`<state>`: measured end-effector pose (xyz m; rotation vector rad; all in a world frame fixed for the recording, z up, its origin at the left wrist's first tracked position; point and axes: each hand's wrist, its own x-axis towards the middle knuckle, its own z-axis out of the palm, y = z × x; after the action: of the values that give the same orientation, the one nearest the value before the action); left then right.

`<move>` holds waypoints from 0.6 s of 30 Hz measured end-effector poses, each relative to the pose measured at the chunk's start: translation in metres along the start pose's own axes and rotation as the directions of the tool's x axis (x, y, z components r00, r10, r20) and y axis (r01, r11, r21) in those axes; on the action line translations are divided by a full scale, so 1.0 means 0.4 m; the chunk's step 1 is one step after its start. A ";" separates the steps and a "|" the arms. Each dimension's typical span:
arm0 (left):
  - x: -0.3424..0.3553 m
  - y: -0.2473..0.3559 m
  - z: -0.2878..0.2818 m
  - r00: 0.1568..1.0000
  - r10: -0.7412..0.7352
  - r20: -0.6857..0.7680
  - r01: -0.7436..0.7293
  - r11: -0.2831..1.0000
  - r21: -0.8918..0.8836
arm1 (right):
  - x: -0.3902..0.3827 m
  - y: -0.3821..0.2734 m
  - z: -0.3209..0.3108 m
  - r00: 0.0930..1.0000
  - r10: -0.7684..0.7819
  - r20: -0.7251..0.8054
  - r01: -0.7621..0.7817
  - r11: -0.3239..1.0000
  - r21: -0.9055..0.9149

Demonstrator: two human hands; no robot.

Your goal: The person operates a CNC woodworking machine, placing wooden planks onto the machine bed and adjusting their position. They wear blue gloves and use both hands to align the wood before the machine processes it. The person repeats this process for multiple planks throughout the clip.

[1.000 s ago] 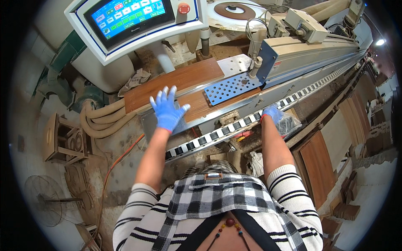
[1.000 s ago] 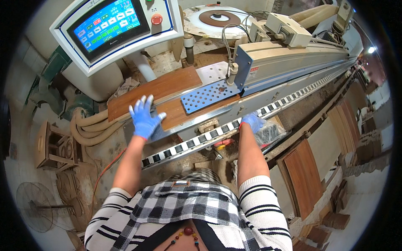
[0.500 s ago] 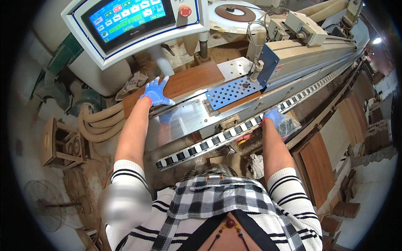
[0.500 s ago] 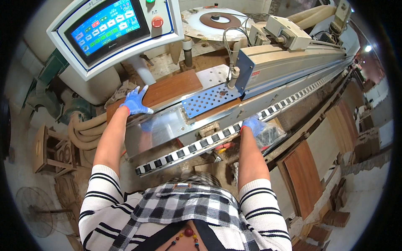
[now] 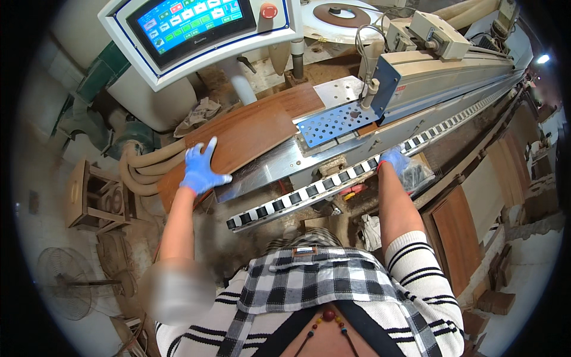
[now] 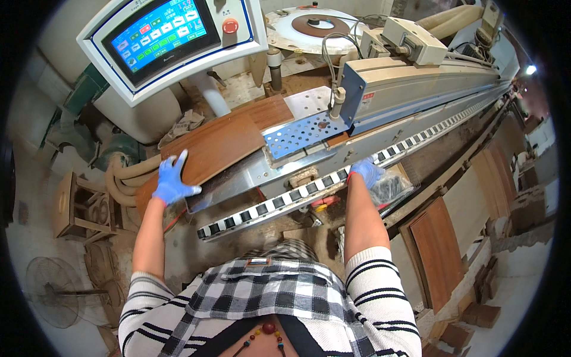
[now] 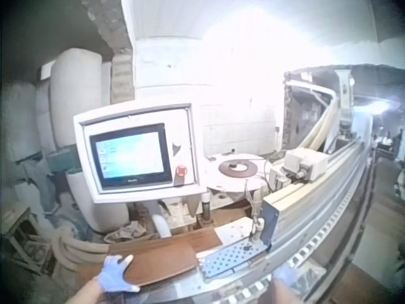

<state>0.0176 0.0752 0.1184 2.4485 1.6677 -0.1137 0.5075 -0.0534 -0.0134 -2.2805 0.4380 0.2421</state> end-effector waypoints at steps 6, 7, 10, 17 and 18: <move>-0.163 -0.035 0.095 0.991 0.135 -0.005 -0.135 0.991 0.003 | 0.021 -0.002 0.024 0.998 0.023 -0.053 -0.023 1.000 -0.006; -0.161 -0.014 0.109 0.988 0.152 -0.001 -0.152 0.988 -0.015 | 0.014 -0.002 0.019 0.997 0.019 -0.070 -0.019 1.000 -0.007; -0.129 0.058 0.145 0.984 0.180 0.001 -0.180 0.981 -0.074 | 0.012 -0.006 0.014 0.999 0.027 -0.032 -0.028 0.999 -0.019; 0.040 0.162 0.245 0.967 0.226 -0.121 -0.233 0.971 -0.053 | 0.008 -0.010 0.010 1.000 0.015 -0.002 -0.015 1.000 -0.022; 0.052 0.180 0.243 0.967 0.213 -0.142 -0.224 0.972 -0.066 | 0.021 -0.002 0.019 1.000 0.010 -0.028 -0.010 1.000 -0.018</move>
<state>0.0954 0.0502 0.0271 2.6080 1.4050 0.1494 0.5154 -0.0493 -0.0207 -2.3021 0.4634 0.2208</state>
